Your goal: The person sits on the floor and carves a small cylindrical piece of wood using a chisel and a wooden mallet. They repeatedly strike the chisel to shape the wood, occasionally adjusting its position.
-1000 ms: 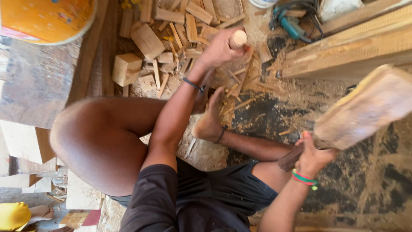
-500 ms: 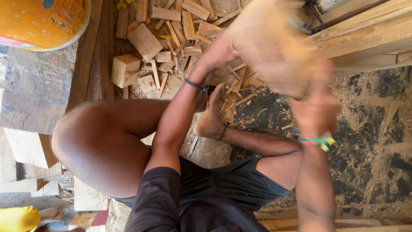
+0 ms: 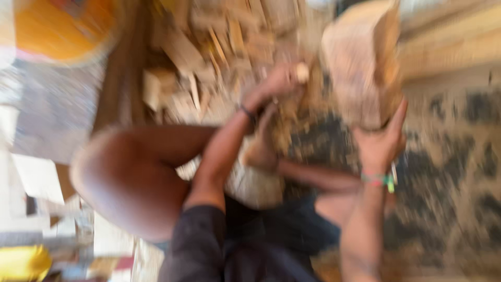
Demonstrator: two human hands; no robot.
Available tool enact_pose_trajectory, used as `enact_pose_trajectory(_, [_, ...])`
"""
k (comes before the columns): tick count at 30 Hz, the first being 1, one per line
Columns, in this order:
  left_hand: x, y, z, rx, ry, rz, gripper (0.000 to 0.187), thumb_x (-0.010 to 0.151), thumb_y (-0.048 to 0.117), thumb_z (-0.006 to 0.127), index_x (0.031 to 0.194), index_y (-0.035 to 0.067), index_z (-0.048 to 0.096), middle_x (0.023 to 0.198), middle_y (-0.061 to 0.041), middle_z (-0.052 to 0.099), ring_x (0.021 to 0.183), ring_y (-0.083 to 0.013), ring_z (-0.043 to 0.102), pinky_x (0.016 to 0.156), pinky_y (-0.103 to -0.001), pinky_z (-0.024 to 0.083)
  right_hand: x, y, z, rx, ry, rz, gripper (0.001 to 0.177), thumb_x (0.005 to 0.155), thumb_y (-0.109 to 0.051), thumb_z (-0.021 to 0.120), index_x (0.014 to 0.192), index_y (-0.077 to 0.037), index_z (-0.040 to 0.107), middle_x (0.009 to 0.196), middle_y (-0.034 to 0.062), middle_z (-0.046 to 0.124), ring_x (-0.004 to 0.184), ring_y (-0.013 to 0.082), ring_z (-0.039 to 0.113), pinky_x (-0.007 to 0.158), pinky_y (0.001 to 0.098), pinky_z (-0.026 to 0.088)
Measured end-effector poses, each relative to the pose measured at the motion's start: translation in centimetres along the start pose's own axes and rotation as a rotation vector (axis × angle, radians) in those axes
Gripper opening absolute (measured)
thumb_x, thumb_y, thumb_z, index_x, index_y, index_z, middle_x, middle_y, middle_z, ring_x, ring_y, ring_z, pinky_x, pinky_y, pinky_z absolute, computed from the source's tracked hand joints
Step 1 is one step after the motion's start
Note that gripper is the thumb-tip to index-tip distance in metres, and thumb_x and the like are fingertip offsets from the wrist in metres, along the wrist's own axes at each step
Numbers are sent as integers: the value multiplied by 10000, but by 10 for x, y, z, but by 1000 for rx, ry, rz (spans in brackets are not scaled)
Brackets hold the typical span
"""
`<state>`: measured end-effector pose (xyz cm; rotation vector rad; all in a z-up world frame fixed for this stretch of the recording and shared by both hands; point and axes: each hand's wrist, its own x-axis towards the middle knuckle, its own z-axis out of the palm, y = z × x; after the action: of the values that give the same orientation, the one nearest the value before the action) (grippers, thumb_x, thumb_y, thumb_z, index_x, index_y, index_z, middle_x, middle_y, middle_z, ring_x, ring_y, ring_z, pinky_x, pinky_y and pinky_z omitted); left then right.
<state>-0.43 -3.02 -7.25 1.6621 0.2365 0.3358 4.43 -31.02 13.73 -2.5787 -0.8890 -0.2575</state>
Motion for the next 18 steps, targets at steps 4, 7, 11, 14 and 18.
enact_pose_trajectory(4, [-6,8,2,156,139,151,326,803,217,854,1016,59,664,887,-115,730,792,-195,689,708,-360,551,-14,34,-1,138,46,-10,1038,786,-180,955,1613,-34,345,1246,254,737,1153,388,754,980,443,596])
enact_pose_trajectory(7, [-17,21,-10,71,146,-22,266,842,226,826,953,62,648,826,-98,724,753,-187,669,700,-343,546,-24,69,24,86,24,145,1065,775,-267,984,1598,-20,355,1190,257,737,1079,391,752,912,441,590])
enact_pose_trajectory(11, [-24,39,-3,66,172,135,252,839,196,806,963,47,646,819,-113,684,732,-174,636,682,-339,527,-39,110,88,83,35,141,1116,687,-298,1013,1571,-26,390,1219,276,724,1071,397,735,888,480,570])
enact_pose_trajectory(14, [-24,59,-8,73,213,84,272,850,213,831,904,37,631,761,-103,648,679,-164,597,647,-331,508,-41,122,129,-9,-230,466,1106,681,-358,924,1573,-48,349,1139,266,718,1012,438,707,855,517,555])
enact_pose_trajectory(18, [-20,97,-36,-76,376,238,234,877,152,820,874,36,617,768,-62,643,687,-125,582,637,-294,492,-29,127,183,-125,-310,472,1077,694,-399,900,1561,-62,357,1163,268,703,999,484,675,814,565,525])
